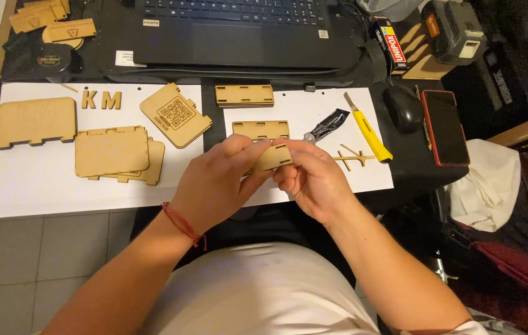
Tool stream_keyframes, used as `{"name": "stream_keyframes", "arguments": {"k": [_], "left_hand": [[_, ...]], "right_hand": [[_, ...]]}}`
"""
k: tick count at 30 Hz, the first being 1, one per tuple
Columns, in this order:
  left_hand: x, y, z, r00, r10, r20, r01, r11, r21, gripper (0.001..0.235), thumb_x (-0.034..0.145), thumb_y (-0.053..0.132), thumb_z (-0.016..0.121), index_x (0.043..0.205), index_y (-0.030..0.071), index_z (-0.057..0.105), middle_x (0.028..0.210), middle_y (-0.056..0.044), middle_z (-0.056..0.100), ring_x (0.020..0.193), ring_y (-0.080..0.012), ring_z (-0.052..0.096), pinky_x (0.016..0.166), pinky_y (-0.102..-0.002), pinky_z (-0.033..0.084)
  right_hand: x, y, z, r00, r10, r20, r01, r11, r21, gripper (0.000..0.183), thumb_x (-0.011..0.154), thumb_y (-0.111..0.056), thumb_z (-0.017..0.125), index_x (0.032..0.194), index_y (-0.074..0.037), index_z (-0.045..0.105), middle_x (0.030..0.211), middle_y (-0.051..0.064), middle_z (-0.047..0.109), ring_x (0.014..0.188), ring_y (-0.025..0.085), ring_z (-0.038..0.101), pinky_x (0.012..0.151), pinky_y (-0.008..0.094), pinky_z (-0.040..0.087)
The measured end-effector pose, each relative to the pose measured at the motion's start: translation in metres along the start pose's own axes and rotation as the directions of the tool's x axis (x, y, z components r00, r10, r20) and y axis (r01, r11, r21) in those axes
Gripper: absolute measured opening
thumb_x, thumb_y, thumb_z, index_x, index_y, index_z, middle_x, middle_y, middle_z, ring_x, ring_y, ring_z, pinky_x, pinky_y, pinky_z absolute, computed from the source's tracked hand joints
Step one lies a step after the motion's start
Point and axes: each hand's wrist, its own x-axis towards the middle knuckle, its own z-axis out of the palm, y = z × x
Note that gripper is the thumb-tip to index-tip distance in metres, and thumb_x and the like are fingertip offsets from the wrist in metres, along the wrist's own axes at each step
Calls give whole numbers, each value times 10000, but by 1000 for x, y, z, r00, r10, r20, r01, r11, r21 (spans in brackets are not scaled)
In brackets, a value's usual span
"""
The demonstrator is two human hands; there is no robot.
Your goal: Assembling laser-cut wooden box components using glue and hand tools at a workbench.
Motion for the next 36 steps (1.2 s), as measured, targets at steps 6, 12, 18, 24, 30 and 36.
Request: {"name": "stream_keyframes", "arguments": {"k": [6, 12, 18, 24, 30, 36], "left_hand": [[-7, 0, 9, 997, -16, -75, 20, 998, 52, 339, 948, 371, 649, 1251, 219, 651, 968, -31, 608, 858, -173, 702, 748, -280, 583], [-7, -2, -5, 992, 1, -123, 1, 1000, 21, 341, 922, 373, 637, 1209, 190, 644, 1009, 7, 624, 752, -170, 677, 626, -314, 553], [-11, 3, -4, 999, -33, -20, 33, 999, 8, 356, 900, 380, 636, 1193, 179, 620, 1039, -12, 621, 658, -240, 643, 494, -380, 512], [-16, -5, -7, 998, -64, -21, 64, 998, 15, 479, 849, 424, 674, 1270, 206, 614, 1105, 19, 634, 815, -233, 678, 593, -402, 561], [-8, -1, -1, 971, 106, -213, -89, 992, 87, 496, 826, 281, 756, 1295, 200, 616, 1085, -7, 637, 996, -232, 669, 821, -349, 550], [16, 6, 12, 959, 177, -220, -178, 984, 19, 501, 815, 212, 837, 1270, 191, 628, 1043, -92, 633, 1003, -284, 681, 895, -381, 564]], "right_hand": [[6, 19, -11, 999, 38, -29, -34, 993, 110, 217, 921, 5, 574, 1115, 94, 614, 877, 244, 707, 668, 271, 744, 538, 332, 638], [13, -74, 7, 962, -199, -186, 153, 959, -238, 214, 926, -70, 561, 1103, 24, 635, 816, 140, 698, 606, 183, 642, 527, 273, 518], [124, -248, -37, 811, -572, -123, 434, 728, -531, 325, 866, -194, 527, 1106, -73, 343, 837, 106, 595, 653, 158, 576, 610, 271, 480], [82, -183, -19, 834, -551, 11, 413, 612, -674, 391, 921, -113, 565, 1286, -9, 471, 694, 124, 657, 466, 159, 580, 426, 275, 454], [-9, -81, 0, 971, -157, 178, 237, 655, -717, 360, 910, -184, 589, 1182, 35, 675, 797, 165, 714, 571, 183, 661, 476, 276, 541], [-23, -64, -3, 959, -222, 174, 281, 723, -631, 279, 926, -44, 588, 1175, 62, 655, 661, 183, 673, 484, 192, 624, 404, 269, 524]]}}
